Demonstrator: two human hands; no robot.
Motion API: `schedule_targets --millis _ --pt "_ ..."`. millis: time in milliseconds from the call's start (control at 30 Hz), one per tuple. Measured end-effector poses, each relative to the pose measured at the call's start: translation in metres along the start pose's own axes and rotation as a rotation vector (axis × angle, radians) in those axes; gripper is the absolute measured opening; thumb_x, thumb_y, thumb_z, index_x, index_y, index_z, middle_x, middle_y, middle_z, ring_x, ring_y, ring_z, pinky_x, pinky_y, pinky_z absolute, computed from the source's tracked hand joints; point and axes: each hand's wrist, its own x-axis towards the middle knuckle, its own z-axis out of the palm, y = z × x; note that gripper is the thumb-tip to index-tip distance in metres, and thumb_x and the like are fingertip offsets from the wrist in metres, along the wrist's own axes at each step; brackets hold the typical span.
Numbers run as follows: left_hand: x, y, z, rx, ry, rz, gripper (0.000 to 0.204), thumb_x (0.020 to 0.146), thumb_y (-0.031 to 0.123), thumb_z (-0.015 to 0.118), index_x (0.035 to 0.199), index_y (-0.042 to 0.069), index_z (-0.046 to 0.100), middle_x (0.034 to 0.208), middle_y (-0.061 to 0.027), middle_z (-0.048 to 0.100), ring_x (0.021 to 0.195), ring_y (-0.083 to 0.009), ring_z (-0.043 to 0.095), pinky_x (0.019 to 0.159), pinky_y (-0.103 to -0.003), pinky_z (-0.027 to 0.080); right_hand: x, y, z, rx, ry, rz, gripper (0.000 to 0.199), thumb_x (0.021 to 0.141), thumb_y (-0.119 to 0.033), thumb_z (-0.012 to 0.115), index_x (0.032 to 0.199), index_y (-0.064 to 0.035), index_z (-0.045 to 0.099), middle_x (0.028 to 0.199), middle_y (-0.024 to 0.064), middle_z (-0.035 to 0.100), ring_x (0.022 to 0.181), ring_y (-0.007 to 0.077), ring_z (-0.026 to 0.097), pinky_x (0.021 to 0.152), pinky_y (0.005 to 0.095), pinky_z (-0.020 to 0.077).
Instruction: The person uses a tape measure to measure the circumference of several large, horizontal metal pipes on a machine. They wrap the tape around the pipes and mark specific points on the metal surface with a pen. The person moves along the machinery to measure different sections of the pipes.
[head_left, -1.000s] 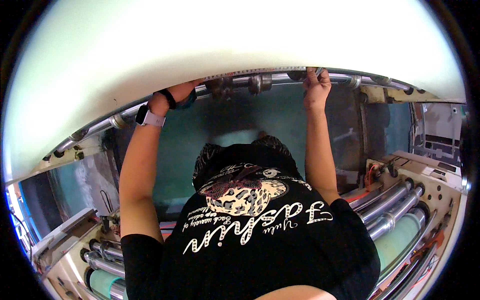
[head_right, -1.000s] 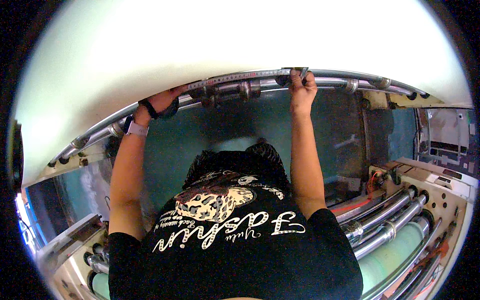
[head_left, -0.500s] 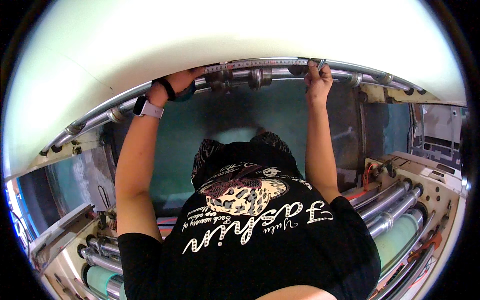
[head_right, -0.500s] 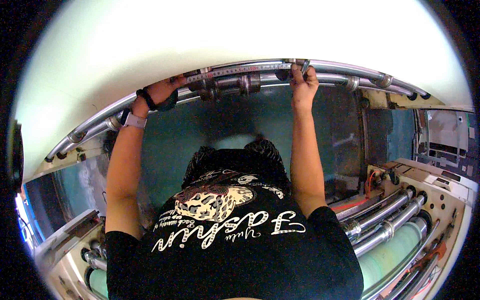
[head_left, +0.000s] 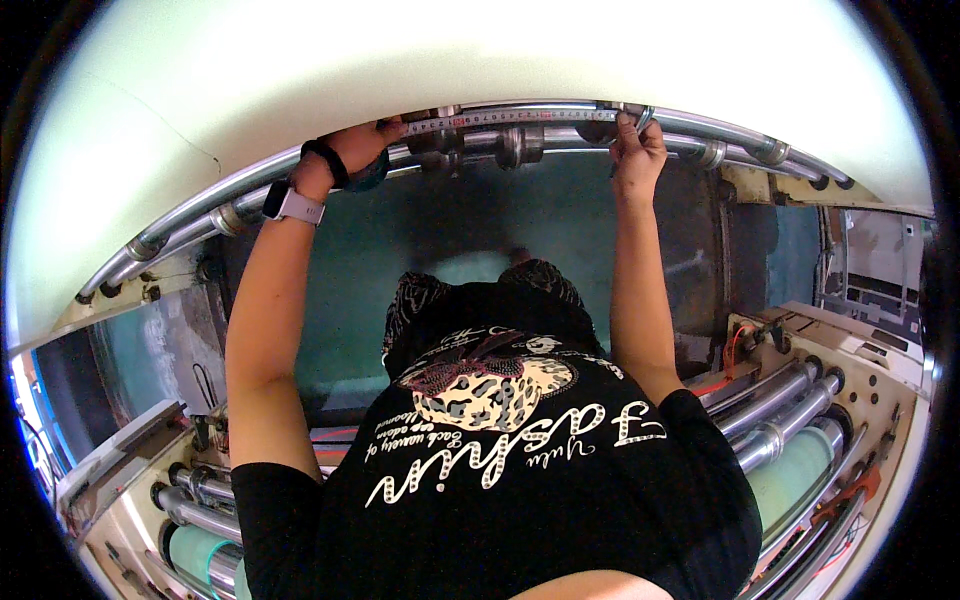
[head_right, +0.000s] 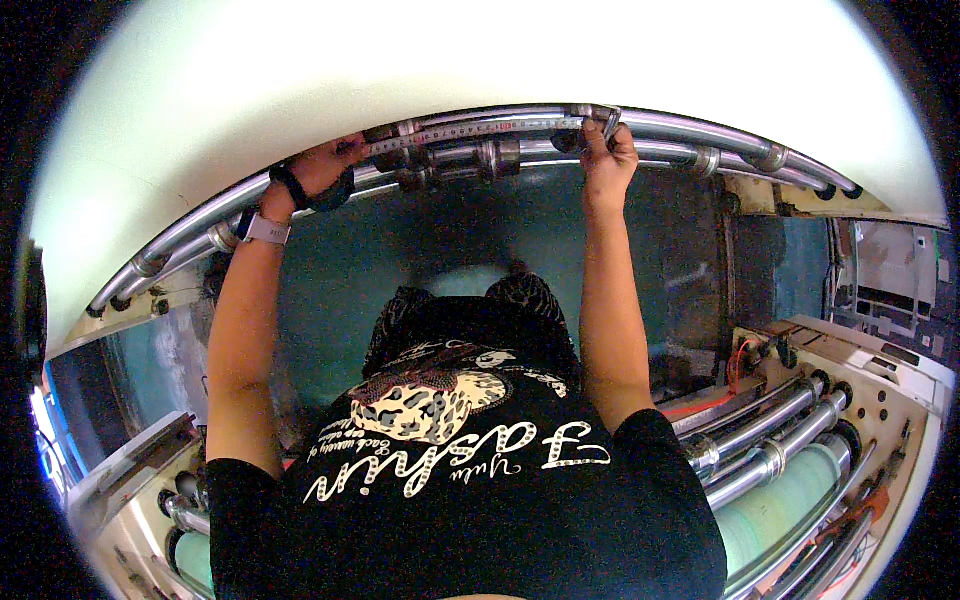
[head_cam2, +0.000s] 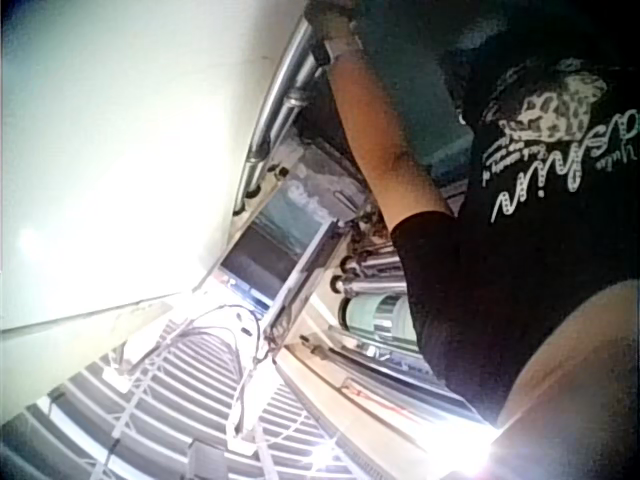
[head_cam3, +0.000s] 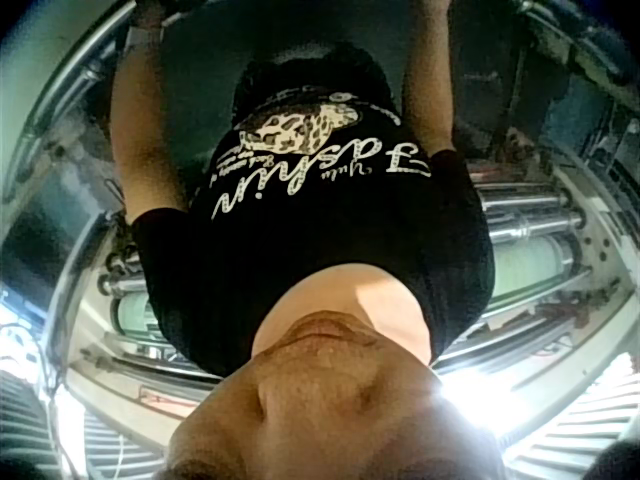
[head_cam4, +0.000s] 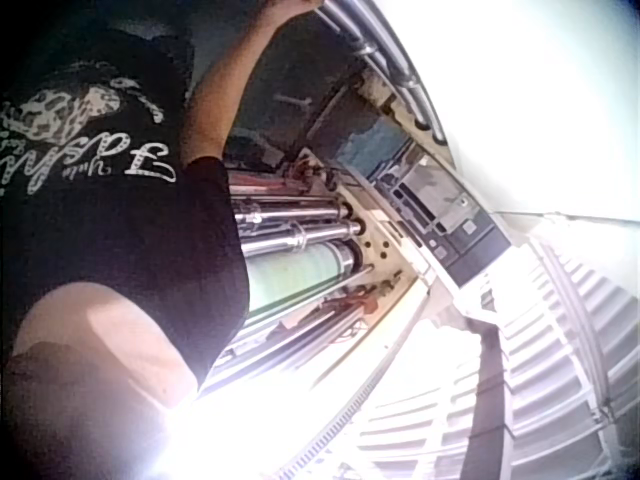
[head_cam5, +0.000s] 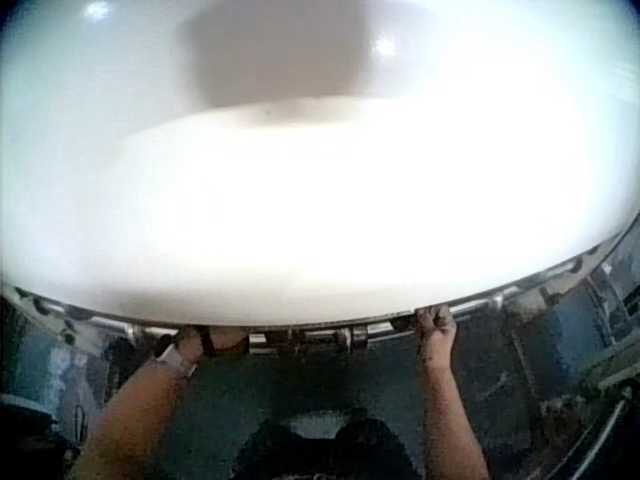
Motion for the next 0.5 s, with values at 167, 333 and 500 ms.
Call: schedule_targets --millis 167,333,500 --pt "0.002 0.003 -0.003 0.009 -0.074 -0.029 0.022 0.083 0.029 0.056 0.084 0.007 0.060 0.079 -0.0082 0.060 0.077 -0.0209 0.057 0.074 -0.034 0.044 0.000 -0.001 0.000 0.012 -0.002 0.000 0.010 0.081 -0.008 0.062 0.073 -0.0086 0.056 0.057 -0.0040 0.048 0.044 0.0033 0.035 0.038 0.0188 0.0254" --pt "0.002 0.000 0.001 -0.031 -0.037 -0.019 0.022 0.083 0.028 0.057 0.084 0.006 0.060 0.077 -0.0086 0.059 0.076 -0.0205 0.056 0.072 -0.033 0.044 0.000 -0.001 0.001 0.041 -0.001 0.004 0.007 0.081 -0.008 0.062 0.075 -0.0084 0.058 0.058 -0.0046 0.048 0.044 0.0030 0.035 0.038 0.0184 0.0256" --pt "0.006 0.006 -0.007 -0.026 -0.151 -0.058 0.023 0.082 0.027 0.057 0.083 0.004 0.059 0.078 -0.0092 0.059 0.077 -0.0207 0.055 0.072 -0.032 0.043 -0.001 -0.002 0.002 -0.036 0.039 0.016 0.007 0.081 -0.007 0.061 0.076 -0.0091 0.058 0.058 -0.0057 0.047 0.045 0.0021 0.034 0.038 0.0174 0.0249"
